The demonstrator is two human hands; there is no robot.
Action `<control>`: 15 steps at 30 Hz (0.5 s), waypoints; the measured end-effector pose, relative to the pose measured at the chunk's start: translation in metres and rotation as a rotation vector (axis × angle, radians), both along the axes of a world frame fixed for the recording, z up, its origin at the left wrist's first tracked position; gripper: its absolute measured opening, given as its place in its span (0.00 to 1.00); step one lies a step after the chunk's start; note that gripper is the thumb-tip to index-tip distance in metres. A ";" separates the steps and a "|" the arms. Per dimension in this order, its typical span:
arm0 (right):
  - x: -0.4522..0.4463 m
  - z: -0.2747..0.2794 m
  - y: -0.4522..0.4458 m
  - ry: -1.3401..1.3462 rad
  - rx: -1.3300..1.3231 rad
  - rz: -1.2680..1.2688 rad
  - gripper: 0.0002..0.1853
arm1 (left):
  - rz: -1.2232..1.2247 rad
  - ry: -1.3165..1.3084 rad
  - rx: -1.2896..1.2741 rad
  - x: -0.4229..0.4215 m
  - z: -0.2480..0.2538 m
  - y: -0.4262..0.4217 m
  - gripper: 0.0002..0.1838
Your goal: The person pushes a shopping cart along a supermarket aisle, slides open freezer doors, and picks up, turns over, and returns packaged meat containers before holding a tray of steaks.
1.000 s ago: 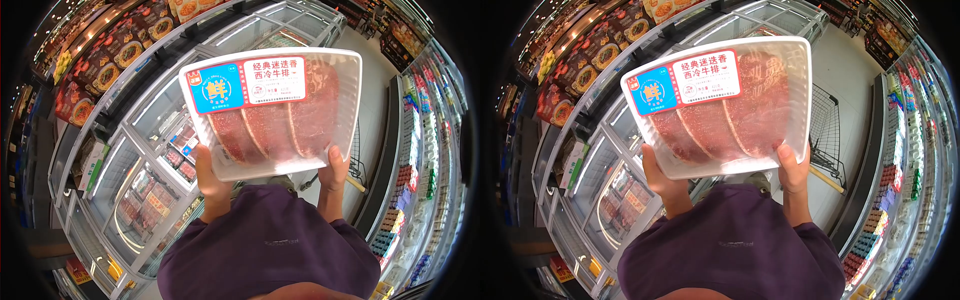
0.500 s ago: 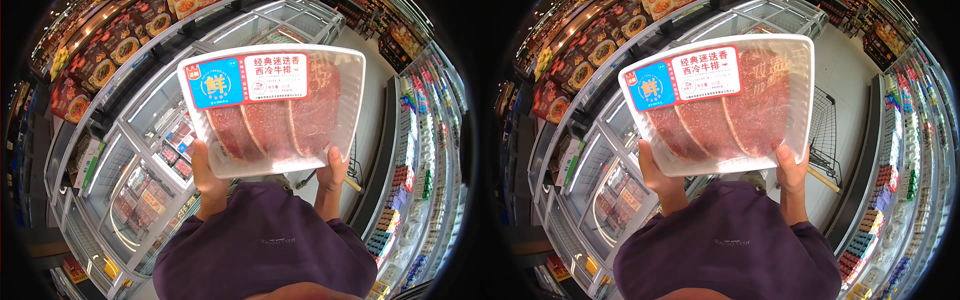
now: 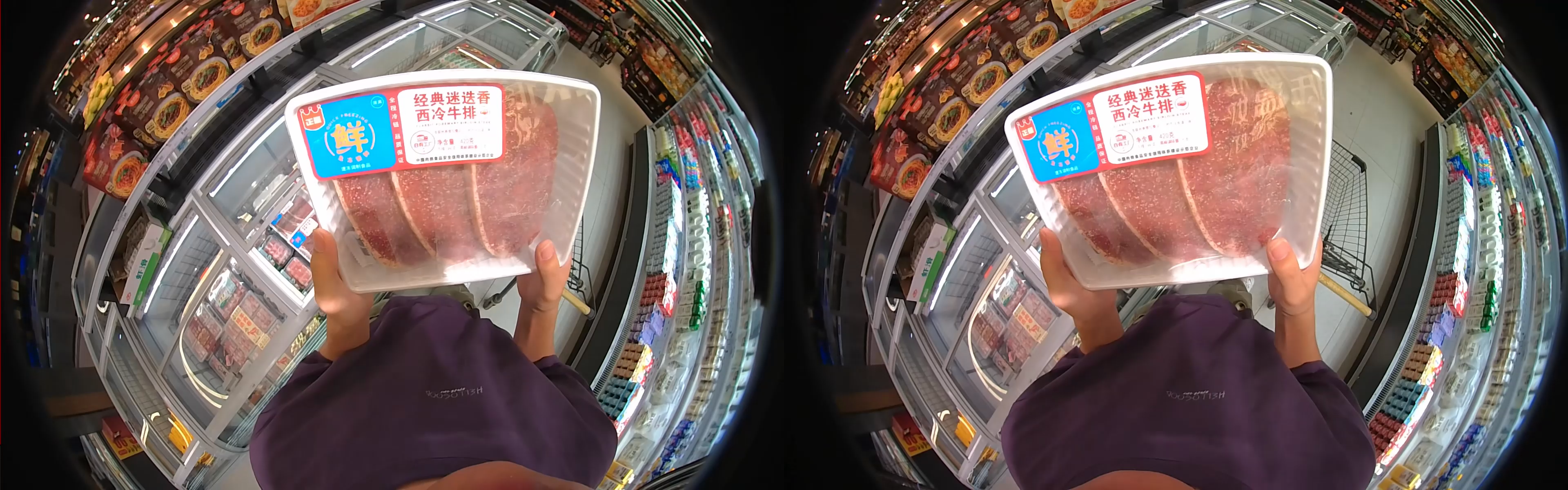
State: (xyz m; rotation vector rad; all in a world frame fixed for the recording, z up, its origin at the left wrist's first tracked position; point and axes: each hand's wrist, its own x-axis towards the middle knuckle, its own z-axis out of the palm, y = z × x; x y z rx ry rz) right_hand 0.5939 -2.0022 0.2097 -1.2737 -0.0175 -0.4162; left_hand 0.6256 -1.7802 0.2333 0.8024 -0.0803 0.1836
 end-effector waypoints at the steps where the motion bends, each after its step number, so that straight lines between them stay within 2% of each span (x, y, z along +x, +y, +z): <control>1: 0.000 0.000 0.000 0.001 0.000 0.006 0.48 | -0.004 -0.002 -0.008 0.000 0.001 0.000 0.32; 8: 0.000 -0.003 -0.004 0.021 0.000 0.033 0.49 | -0.016 0.011 -0.092 0.000 -0.004 0.001 0.31; 11: 0.001 -0.001 -0.002 -0.009 -0.001 0.023 0.49 | 0.055 0.038 -0.028 0.001 -0.004 -0.001 0.32; 15: 0.000 -0.006 -0.005 -0.013 0.002 0.023 0.49 | 0.030 0.003 -0.051 0.001 -0.005 0.000 0.32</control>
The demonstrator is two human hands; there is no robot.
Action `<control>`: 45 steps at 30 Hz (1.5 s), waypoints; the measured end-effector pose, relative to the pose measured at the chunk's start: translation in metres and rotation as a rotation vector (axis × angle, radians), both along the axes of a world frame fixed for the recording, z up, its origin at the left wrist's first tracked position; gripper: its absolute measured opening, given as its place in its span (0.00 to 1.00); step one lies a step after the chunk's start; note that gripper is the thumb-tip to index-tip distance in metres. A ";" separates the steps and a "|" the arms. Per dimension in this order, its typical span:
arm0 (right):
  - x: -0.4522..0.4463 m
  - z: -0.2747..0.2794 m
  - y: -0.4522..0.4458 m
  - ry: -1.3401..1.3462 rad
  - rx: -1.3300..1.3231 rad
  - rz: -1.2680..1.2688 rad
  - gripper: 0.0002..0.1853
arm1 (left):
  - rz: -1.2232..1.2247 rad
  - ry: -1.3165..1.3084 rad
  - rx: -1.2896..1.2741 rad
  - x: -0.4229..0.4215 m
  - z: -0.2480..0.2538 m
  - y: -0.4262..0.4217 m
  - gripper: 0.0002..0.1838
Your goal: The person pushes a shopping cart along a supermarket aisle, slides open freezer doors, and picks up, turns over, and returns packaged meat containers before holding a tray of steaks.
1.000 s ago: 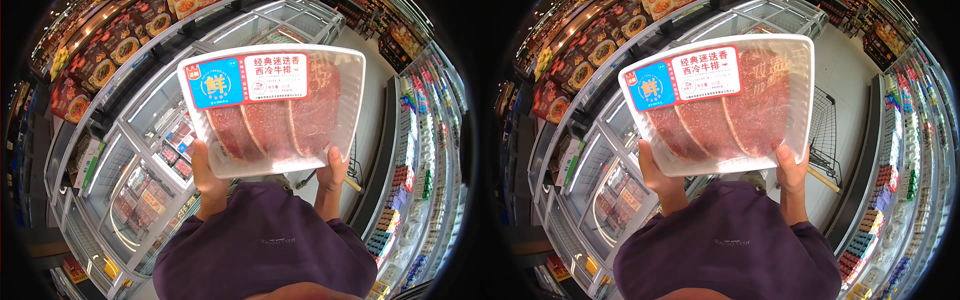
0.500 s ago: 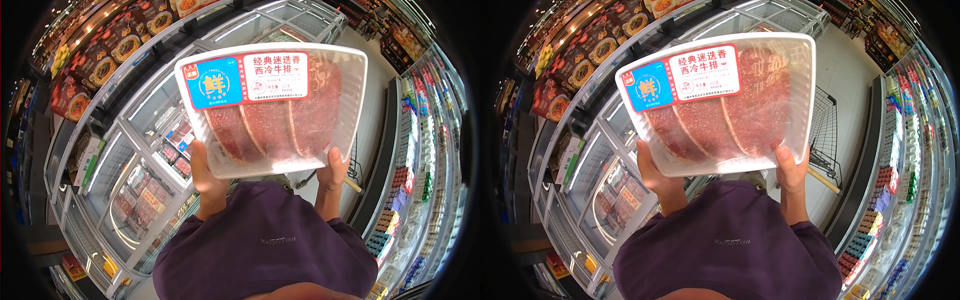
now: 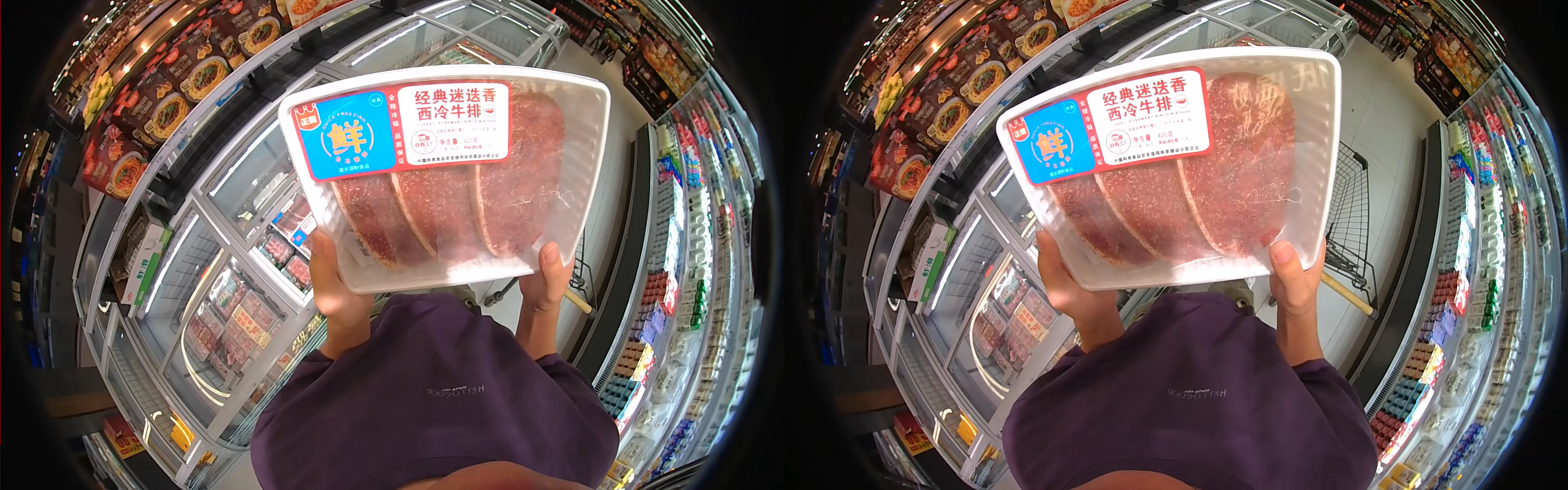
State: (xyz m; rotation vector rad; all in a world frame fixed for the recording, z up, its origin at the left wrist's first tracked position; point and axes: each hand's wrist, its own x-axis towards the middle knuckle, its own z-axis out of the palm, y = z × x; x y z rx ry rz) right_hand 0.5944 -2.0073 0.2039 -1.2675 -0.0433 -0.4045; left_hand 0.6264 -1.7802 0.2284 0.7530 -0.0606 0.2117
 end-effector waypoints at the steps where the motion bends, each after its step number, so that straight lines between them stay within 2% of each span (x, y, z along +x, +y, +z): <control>1: -0.001 -0.002 -0.001 0.001 0.003 -0.001 0.49 | -0.002 -0.016 0.007 0.000 0.000 0.000 0.32; 8: 0.002 -0.001 0.000 -0.003 0.008 0.005 0.49 | -0.053 -0.058 -0.037 0.002 0.000 0.000 0.32; 11: 0.002 -0.005 -0.003 0.015 0.003 0.006 0.49 | -0.050 -0.036 0.071 0.002 0.002 0.001 0.31; 32: 0.004 -0.003 -0.001 -0.032 -0.003 -0.009 0.48 | -0.031 -0.034 0.068 0.004 0.001 -0.001 0.32; 45: -0.001 -0.010 -0.007 0.041 -0.018 0.014 0.48 | -0.060 -0.053 0.056 0.005 -0.008 0.003 0.32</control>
